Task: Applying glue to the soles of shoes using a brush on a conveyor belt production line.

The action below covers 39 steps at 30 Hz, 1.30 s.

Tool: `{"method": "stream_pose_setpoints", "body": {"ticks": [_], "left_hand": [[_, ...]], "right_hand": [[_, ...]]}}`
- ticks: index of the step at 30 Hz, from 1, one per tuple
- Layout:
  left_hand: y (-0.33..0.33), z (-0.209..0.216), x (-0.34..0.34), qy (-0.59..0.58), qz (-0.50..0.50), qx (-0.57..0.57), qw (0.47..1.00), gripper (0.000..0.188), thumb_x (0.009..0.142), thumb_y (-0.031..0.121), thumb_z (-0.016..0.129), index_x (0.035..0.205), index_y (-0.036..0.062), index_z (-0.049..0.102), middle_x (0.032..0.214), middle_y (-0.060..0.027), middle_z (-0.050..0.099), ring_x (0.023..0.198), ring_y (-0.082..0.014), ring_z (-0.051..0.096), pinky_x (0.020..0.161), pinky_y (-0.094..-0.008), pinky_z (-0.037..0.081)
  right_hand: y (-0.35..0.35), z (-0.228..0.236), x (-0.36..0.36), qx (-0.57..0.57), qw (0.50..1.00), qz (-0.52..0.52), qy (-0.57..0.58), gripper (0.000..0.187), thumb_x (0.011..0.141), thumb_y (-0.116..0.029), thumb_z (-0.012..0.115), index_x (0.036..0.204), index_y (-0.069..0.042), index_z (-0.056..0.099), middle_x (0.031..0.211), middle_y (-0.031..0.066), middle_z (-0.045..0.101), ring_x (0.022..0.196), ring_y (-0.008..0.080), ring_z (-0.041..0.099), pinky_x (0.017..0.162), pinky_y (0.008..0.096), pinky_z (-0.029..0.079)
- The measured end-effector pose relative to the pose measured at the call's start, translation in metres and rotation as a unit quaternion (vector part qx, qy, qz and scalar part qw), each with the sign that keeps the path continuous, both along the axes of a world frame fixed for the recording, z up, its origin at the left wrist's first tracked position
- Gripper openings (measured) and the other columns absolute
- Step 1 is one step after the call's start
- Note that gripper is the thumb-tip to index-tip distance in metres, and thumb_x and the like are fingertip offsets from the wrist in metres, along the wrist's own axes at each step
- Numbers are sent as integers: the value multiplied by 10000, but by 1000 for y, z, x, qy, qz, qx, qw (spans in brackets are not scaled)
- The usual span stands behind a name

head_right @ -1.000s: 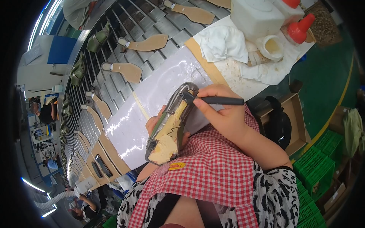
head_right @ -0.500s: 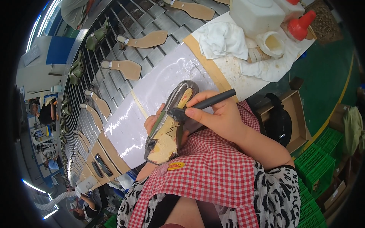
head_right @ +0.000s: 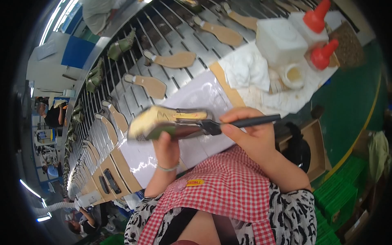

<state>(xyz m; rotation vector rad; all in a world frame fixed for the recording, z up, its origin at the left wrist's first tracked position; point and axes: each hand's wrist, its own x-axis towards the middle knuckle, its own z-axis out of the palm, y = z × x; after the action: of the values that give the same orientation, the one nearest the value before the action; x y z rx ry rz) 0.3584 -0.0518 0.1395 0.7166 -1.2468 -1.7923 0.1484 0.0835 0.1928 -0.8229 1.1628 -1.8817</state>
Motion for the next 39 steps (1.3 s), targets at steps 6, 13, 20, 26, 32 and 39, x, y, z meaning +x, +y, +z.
{"method": "stream_pose_setpoints", "body": {"ticks": [6,13,20,26,32,39], "left_hand": [[-117,49,-40,120,-19,247,961,438,873,174,614,1275,73,473,1261,-81,541,1175,-250,500,1065,-431,342],[-313,65,-133,95,-56,15,994,429,754,-76,622,1149,70,539,1087,-67,599,1040,-235,564,929,-419,444],[-436,20,-191,-50,-91,11,995,438,745,-90,594,1149,62,517,1084,-69,593,1015,-255,579,858,-496,469],[-510,-31,-191,-243,123,-68,960,478,726,-49,582,1195,27,527,1055,-127,645,858,-267,639,771,-397,499],[-544,-5,-106,-760,146,-472,422,643,835,128,518,1431,108,279,1501,-91,277,1407,-257,204,1096,-583,123],[-531,22,-65,-787,7,-437,435,768,469,149,871,1130,120,482,1173,-113,508,972,-340,612,796,-416,529]], "right_hand": [[17,13,-16,10,999,-41,9,132,773,41,659,897,39,615,975,151,620,910,187,583,825,285,449],[-4,12,-45,47,995,-83,-8,183,758,2,671,918,13,581,960,158,606,911,214,580,845,318,446],[-29,3,-68,81,989,-125,-12,199,746,-7,697,908,14,583,956,173,608,906,219,588,834,321,453],[-60,-1,-73,112,987,-118,-7,233,748,-71,723,917,2,580,942,172,613,885,224,592,828,324,455],[-90,7,-69,129,985,-113,22,304,790,-206,725,948,-2,565,929,171,614,908,251,589,847,351,442],[-77,12,-66,130,984,-116,40,317,777,-186,741,955,6,563,938,194,630,905,263,615,842,364,468]]}}
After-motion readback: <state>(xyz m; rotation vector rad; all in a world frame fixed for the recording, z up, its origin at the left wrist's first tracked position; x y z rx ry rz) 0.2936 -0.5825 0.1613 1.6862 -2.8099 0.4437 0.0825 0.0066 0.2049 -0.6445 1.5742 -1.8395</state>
